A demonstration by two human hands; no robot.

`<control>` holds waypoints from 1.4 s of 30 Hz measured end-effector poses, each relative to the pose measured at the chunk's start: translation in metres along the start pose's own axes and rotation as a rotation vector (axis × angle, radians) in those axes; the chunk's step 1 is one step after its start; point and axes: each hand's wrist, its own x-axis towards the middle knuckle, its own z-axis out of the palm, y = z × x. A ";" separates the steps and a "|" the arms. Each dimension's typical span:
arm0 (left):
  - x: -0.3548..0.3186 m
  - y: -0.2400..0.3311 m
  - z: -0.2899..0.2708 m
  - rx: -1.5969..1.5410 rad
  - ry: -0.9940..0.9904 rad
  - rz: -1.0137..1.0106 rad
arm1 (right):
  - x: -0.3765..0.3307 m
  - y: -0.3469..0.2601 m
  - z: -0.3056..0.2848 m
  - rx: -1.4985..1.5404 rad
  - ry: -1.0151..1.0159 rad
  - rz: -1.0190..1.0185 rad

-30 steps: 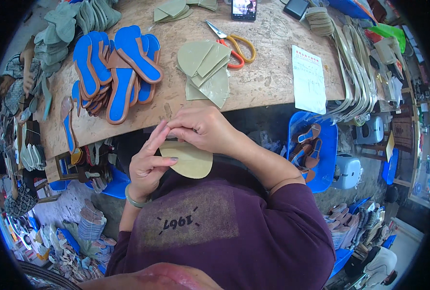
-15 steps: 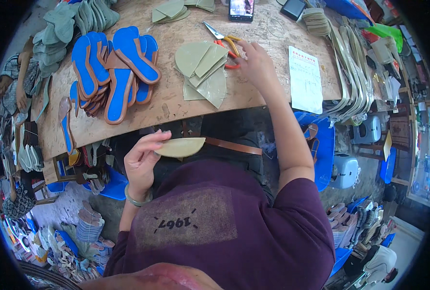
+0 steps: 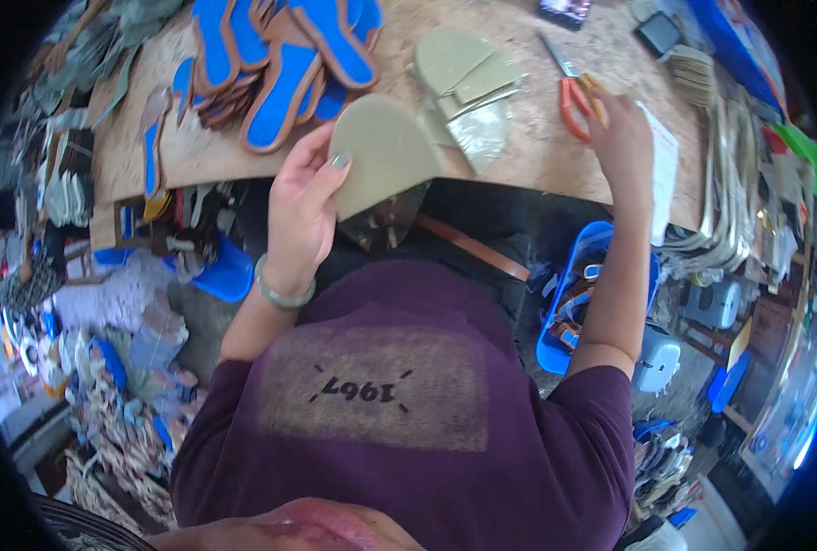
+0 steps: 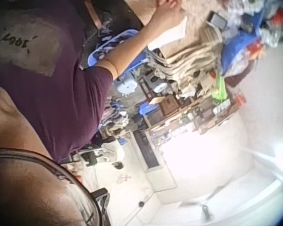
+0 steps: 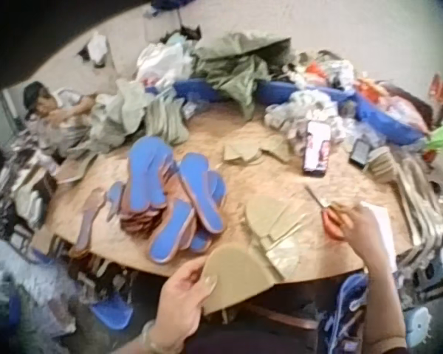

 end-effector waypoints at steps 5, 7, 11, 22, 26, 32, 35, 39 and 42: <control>0.003 -0.008 -0.004 0.082 -0.039 0.095 | -0.047 -0.134 -0.018 1.014 -0.162 -0.067; 0.000 -0.009 -0.004 0.185 -0.049 0.201 | -0.052 -0.177 -0.009 1.085 -0.264 -0.114; -0.005 -0.003 -0.012 0.753 0.017 0.527 | -0.045 -0.210 0.016 1.316 -0.416 0.003; -0.012 0.002 -0.016 1.160 0.066 0.784 | -0.049 -0.222 0.029 1.192 -0.273 -0.098; -0.014 0.000 -0.014 0.973 0.041 0.631 | -0.046 -0.218 0.034 1.103 -0.232 -0.147; -0.013 0.001 -0.008 0.336 0.022 0.237 | -0.045 -0.212 0.030 1.217 -0.447 -0.046; -0.008 -0.001 -0.015 0.522 0.037 0.331 | -0.044 -0.213 0.027 1.247 -0.455 -0.015; -0.003 0.006 -0.012 1.027 0.024 0.672 | -0.044 -0.211 0.020 1.283 -0.464 0.078; -0.006 0.009 -0.008 1.130 0.019 0.671 | -0.045 -0.210 0.021 1.293 -0.470 0.073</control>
